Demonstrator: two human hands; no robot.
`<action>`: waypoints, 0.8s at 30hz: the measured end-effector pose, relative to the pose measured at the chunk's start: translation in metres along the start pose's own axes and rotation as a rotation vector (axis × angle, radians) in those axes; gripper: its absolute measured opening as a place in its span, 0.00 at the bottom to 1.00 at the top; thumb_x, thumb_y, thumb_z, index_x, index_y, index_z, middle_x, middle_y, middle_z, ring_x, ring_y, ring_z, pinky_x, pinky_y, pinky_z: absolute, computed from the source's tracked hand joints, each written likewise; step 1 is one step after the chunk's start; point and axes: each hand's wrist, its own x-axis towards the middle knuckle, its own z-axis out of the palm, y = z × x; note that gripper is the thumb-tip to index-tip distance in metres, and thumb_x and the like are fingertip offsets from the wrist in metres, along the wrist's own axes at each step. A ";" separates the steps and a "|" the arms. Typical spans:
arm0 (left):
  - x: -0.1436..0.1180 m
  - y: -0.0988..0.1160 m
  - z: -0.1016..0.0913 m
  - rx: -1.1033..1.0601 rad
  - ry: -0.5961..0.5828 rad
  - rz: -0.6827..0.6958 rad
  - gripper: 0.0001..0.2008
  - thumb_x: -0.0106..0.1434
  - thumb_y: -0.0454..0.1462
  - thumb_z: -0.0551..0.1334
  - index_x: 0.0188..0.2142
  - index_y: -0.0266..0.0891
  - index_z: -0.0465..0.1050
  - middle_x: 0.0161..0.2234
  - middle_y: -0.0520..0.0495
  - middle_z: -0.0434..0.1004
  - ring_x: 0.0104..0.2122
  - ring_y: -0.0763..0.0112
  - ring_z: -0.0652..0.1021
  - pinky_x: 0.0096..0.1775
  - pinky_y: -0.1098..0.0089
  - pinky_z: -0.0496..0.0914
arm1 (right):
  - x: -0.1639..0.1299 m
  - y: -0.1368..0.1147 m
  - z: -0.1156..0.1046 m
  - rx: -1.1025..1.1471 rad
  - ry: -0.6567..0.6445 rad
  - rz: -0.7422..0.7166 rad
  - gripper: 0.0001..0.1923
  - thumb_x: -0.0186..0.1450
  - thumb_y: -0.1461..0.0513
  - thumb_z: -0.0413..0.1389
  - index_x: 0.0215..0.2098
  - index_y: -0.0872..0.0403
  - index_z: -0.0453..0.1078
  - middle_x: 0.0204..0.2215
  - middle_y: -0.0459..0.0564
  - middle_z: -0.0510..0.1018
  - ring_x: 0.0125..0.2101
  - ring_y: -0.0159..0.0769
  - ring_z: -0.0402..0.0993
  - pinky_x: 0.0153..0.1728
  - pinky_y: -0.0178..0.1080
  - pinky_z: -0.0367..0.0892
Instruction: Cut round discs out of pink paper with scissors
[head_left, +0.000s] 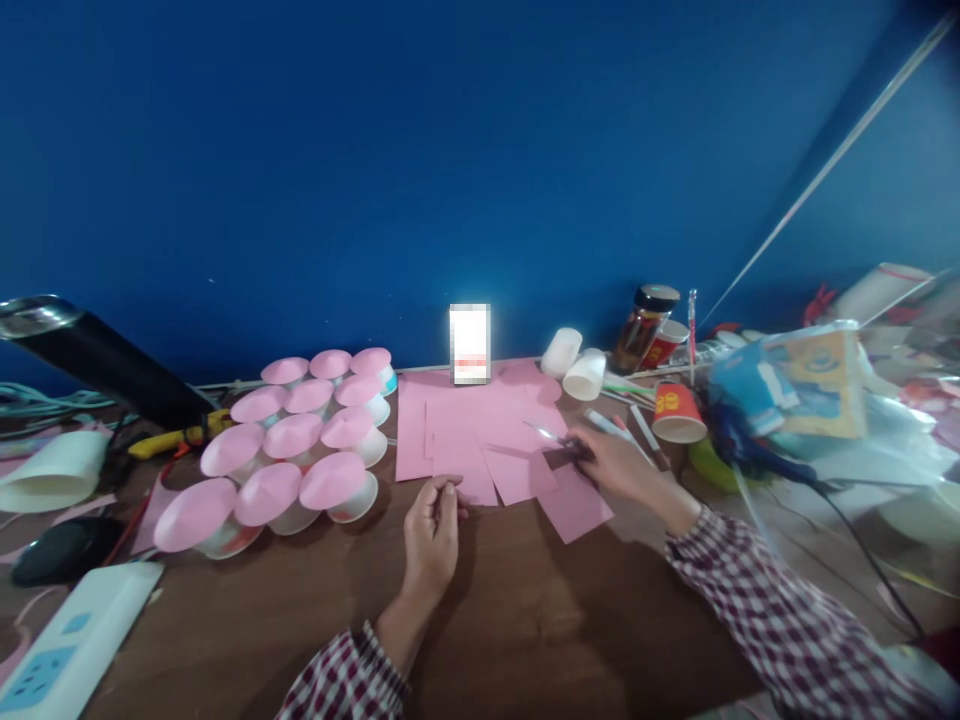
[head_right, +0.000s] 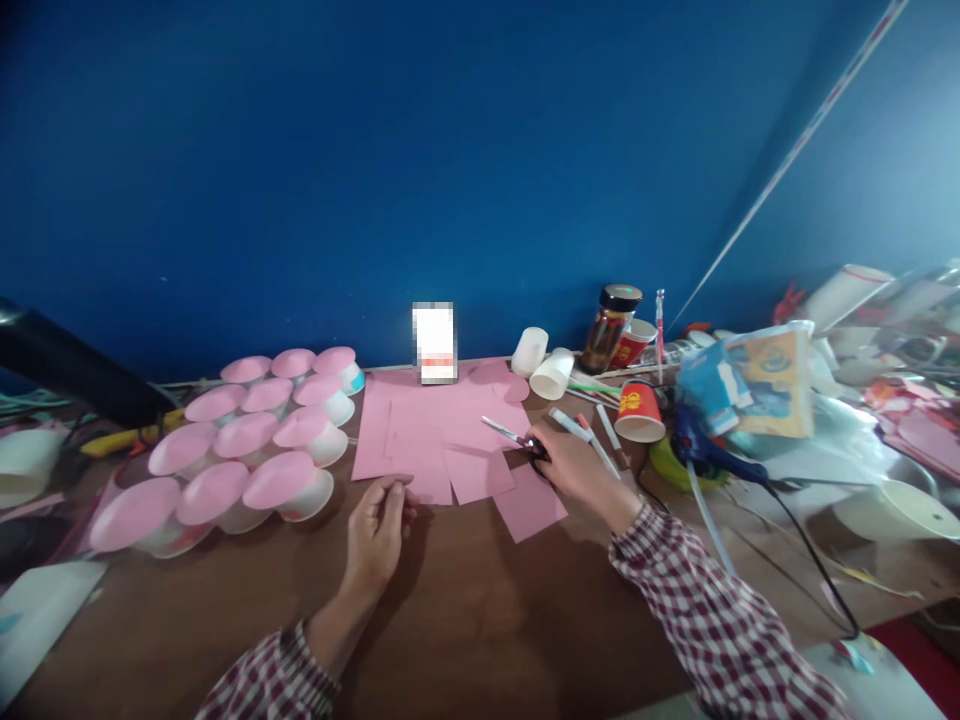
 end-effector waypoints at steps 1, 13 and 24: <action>0.000 0.000 0.000 -0.005 -0.002 0.000 0.12 0.63 0.43 0.54 0.38 0.38 0.69 0.26 0.49 0.73 0.24 0.73 0.73 0.25 0.74 0.68 | 0.001 0.000 0.000 0.009 -0.011 -0.005 0.14 0.60 0.66 0.53 0.44 0.51 0.66 0.38 0.51 0.78 0.39 0.44 0.74 0.45 0.44 0.59; 0.000 0.002 0.002 -0.059 0.012 -0.003 0.11 0.63 0.42 0.55 0.37 0.38 0.70 0.25 0.50 0.73 0.23 0.73 0.73 0.27 0.74 0.68 | -0.003 0.008 -0.025 0.122 -0.111 -0.007 0.19 0.55 0.70 0.51 0.45 0.52 0.66 0.33 0.49 0.79 0.35 0.43 0.76 0.48 0.51 0.61; 0.000 0.001 0.005 -0.004 -0.043 0.063 0.10 0.63 0.41 0.54 0.38 0.39 0.70 0.25 0.51 0.72 0.24 0.74 0.72 0.27 0.75 0.67 | -0.026 -0.010 -0.077 0.562 -0.065 0.029 0.17 0.55 0.60 0.60 0.42 0.55 0.68 0.28 0.50 0.78 0.27 0.39 0.75 0.25 0.36 0.70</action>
